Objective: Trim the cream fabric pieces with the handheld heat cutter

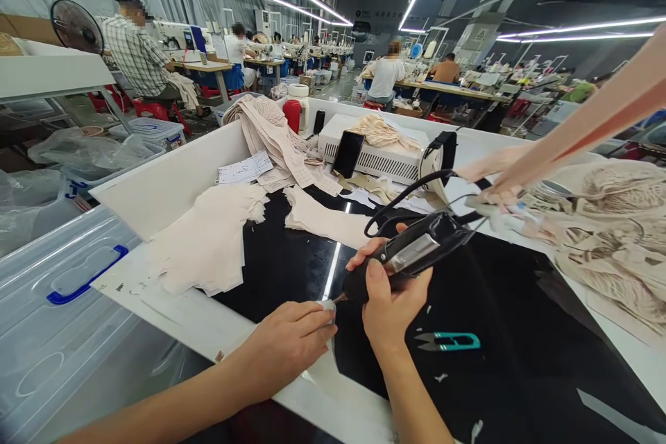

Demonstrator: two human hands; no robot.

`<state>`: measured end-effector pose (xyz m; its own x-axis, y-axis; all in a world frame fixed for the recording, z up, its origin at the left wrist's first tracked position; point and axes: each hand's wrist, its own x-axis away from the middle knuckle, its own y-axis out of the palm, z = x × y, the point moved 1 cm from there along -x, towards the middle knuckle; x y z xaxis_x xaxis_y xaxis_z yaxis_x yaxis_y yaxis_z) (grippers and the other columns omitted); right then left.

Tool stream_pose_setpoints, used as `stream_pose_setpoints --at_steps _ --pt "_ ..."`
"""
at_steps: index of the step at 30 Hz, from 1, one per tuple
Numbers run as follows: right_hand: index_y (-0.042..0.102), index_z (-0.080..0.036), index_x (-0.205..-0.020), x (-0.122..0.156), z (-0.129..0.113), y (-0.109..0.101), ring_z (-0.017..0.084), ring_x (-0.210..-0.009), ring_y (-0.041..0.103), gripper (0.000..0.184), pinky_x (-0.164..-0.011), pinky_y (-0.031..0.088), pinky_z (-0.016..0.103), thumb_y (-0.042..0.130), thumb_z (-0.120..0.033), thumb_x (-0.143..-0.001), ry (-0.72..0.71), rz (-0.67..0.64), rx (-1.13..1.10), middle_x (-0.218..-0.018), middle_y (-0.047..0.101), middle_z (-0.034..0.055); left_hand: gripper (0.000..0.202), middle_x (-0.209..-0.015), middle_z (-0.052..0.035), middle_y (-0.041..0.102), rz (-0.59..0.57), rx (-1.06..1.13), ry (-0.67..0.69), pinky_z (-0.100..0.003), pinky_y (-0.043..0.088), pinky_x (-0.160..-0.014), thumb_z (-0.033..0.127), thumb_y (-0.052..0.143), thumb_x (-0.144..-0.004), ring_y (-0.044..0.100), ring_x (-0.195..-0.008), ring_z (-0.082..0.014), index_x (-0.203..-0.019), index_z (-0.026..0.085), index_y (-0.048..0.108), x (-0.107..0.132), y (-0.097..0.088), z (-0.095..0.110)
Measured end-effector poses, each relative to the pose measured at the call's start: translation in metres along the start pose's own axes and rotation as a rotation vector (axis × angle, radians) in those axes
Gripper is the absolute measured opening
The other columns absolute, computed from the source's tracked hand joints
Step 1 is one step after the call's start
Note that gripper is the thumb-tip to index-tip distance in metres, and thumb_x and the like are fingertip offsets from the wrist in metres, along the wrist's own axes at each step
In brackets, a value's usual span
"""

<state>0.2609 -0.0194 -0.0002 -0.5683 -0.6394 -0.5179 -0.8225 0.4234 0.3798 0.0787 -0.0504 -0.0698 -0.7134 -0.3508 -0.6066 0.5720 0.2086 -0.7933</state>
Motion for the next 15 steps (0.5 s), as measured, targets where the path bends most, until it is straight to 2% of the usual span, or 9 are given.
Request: stream_pose_setpoints --at_steps 3,8,12,15 --pt "0.066 -0.031 -0.136 0.001 0.003 -0.001 0.016 -0.065 0.069 0.057 -0.062 0.063 0.033 0.096 -0.046 -0.090 -0.027 -0.011 0.020 -0.088 0.075 -0.0059 0.023 -0.136 -0.0064 0.086 0.037 -0.011 -0.005 -0.034 0.065 -0.094 0.016 0.055 -0.124 0.080 -0.129 -0.0201 -0.124 0.014 0.078 0.000 -0.001 -0.001" --pt "0.065 -0.031 -0.136 0.002 0.005 -0.003 0.016 -0.066 0.068 0.054 -0.064 0.064 0.035 0.093 -0.040 -0.091 -0.017 -0.020 0.039 -0.088 0.074 -0.0062 0.026 -0.134 -0.0035 0.088 0.040 -0.033 -0.042 -0.034 0.065 -0.093 0.023 0.053 -0.127 0.081 -0.125 -0.0194 -0.127 0.015 0.078 0.006 -0.001 -0.001" --pt "0.067 -0.031 -0.132 0.004 0.007 -0.001 0.015 -0.067 0.067 0.046 -0.066 0.064 0.033 0.091 -0.036 -0.093 -0.027 -0.030 0.032 -0.089 0.074 -0.0062 0.025 -0.136 -0.0048 0.087 0.005 -0.052 -0.039 -0.032 0.064 -0.101 0.027 0.057 -0.126 0.080 -0.129 -0.0195 -0.131 0.015 0.078 0.011 -0.001 -0.002" --pt "0.067 -0.032 -0.133 0.005 0.007 0.000 0.015 -0.067 0.068 0.045 -0.066 0.064 0.034 0.090 -0.035 -0.094 -0.030 -0.040 0.043 -0.090 0.074 -0.0059 0.025 -0.143 -0.0083 0.085 -0.070 -0.062 -0.036 -0.033 0.065 -0.104 0.029 0.062 -0.125 0.079 -0.133 -0.0200 -0.138 0.015 0.077 0.013 -0.001 -0.004"
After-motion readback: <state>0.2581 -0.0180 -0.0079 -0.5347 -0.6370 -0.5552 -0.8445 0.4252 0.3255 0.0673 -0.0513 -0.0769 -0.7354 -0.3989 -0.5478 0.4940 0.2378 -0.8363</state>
